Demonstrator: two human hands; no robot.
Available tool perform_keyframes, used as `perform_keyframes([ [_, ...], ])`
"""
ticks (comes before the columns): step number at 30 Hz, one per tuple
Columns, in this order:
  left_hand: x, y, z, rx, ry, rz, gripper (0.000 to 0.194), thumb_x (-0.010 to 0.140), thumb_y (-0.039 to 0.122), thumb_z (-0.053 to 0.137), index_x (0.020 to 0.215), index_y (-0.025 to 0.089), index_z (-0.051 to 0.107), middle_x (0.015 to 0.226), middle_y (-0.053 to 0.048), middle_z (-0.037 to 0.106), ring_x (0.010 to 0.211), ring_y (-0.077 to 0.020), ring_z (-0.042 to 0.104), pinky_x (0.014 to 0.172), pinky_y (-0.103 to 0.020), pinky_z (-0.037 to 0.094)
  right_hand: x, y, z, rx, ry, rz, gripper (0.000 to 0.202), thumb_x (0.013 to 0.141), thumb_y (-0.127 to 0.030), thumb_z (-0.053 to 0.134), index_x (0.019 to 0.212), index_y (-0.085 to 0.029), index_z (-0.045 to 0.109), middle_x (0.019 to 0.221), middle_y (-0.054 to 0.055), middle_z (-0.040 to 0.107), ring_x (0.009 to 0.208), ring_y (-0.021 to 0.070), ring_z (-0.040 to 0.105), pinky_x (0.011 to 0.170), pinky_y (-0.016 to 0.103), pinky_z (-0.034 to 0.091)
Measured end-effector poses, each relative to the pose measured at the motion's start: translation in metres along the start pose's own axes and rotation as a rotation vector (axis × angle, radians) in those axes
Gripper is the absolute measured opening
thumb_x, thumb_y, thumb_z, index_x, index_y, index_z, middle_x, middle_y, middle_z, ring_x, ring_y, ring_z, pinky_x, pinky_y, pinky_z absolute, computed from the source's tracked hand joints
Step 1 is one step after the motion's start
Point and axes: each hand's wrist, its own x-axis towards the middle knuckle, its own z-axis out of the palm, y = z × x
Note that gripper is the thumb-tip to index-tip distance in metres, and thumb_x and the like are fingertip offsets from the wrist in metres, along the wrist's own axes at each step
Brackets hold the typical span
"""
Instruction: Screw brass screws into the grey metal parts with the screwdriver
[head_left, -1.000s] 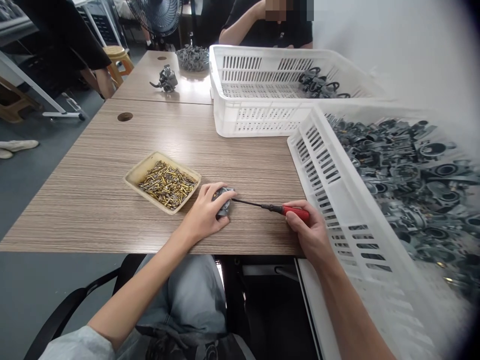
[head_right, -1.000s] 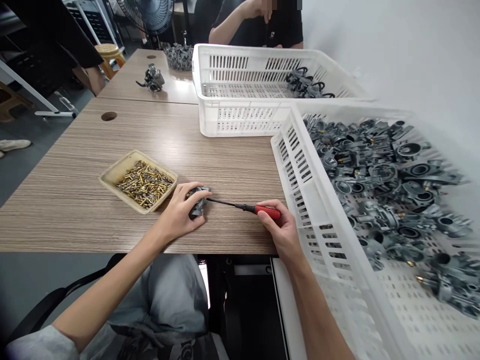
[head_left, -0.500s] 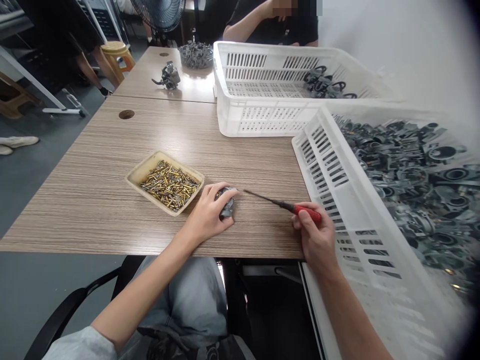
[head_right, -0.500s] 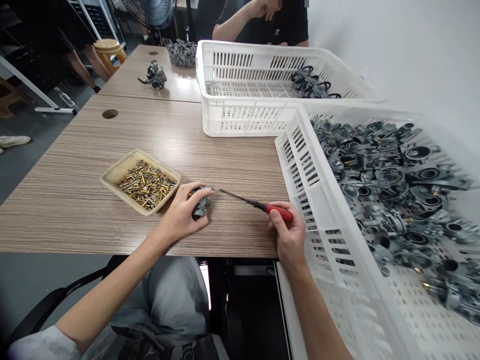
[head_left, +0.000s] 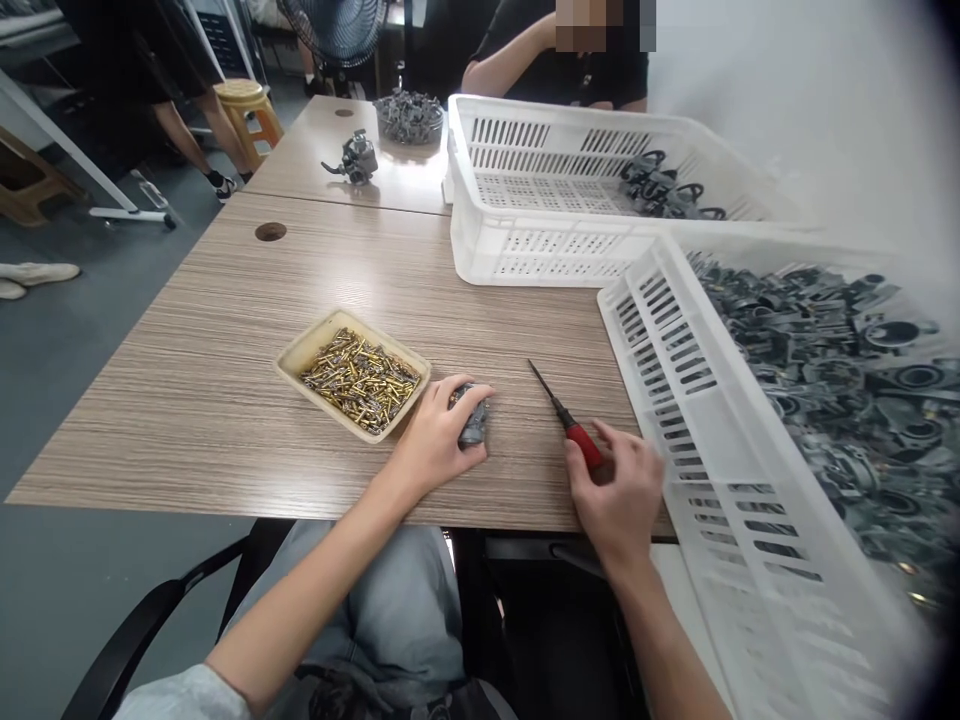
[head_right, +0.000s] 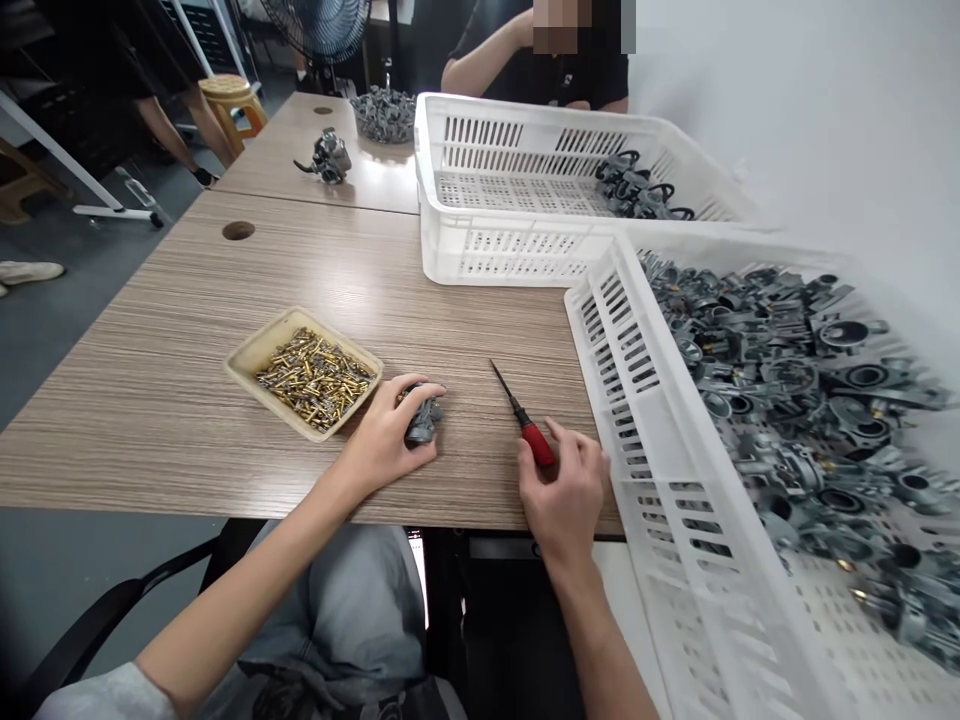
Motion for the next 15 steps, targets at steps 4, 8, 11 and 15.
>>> perform_keyframes([
  [4,-0.001,-0.001,0.000,-0.010,0.003,-0.001,0.069,0.076,0.011,0.070,0.142,0.026,0.051,0.145,-0.011,0.050,0.135,-0.0306,0.049,0.118,-0.047,0.045,-0.083,-0.044,0.003,0.384,-0.085,-0.209,0.024,0.092,-0.017,0.064,0.112,-0.028,0.069,0.087,0.006,0.072,0.079,0.0268,0.069,0.075,0.040,0.055],
  [8,-0.001,0.000,-0.001,-0.015,0.003,0.001,0.070,0.075,0.010,0.070,0.141,0.026,0.052,0.144,-0.010,0.050,0.134,-0.0305,0.049,0.117,-0.047,0.045,-0.175,-0.062,0.055,0.464,-0.375,0.319,0.020,0.100,-0.032,0.050,0.104,-0.026,0.069,0.095,0.009,0.078,0.084,0.0310,0.075,0.073,0.042,0.058],
  [11,-0.001,0.000,0.000,-0.025,-0.001,-0.001,0.070,0.075,0.010,0.070,0.141,0.027,0.052,0.144,-0.010,0.050,0.134,-0.0307,0.049,0.117,-0.048,0.046,-0.211,-0.051,0.105,0.366,-0.326,0.649,0.034,0.096,-0.051,0.045,0.095,-0.025,0.067,0.093,0.012,0.078,0.088,0.0374,0.075,0.074,0.048,0.057],
  [15,-0.001,-0.002,0.001,-0.031,-0.011,-0.008,0.070,0.076,0.011,0.070,0.141,0.028,0.052,0.145,-0.010,0.049,0.135,-0.0310,0.049,0.117,-0.048,0.046,-0.228,-0.035,0.137,0.386,-0.455,0.784,0.038,0.092,-0.061,0.045,0.079,-0.029,0.063,0.081,0.007,0.077,0.076,0.0350,0.074,0.068,0.043,0.054],
])
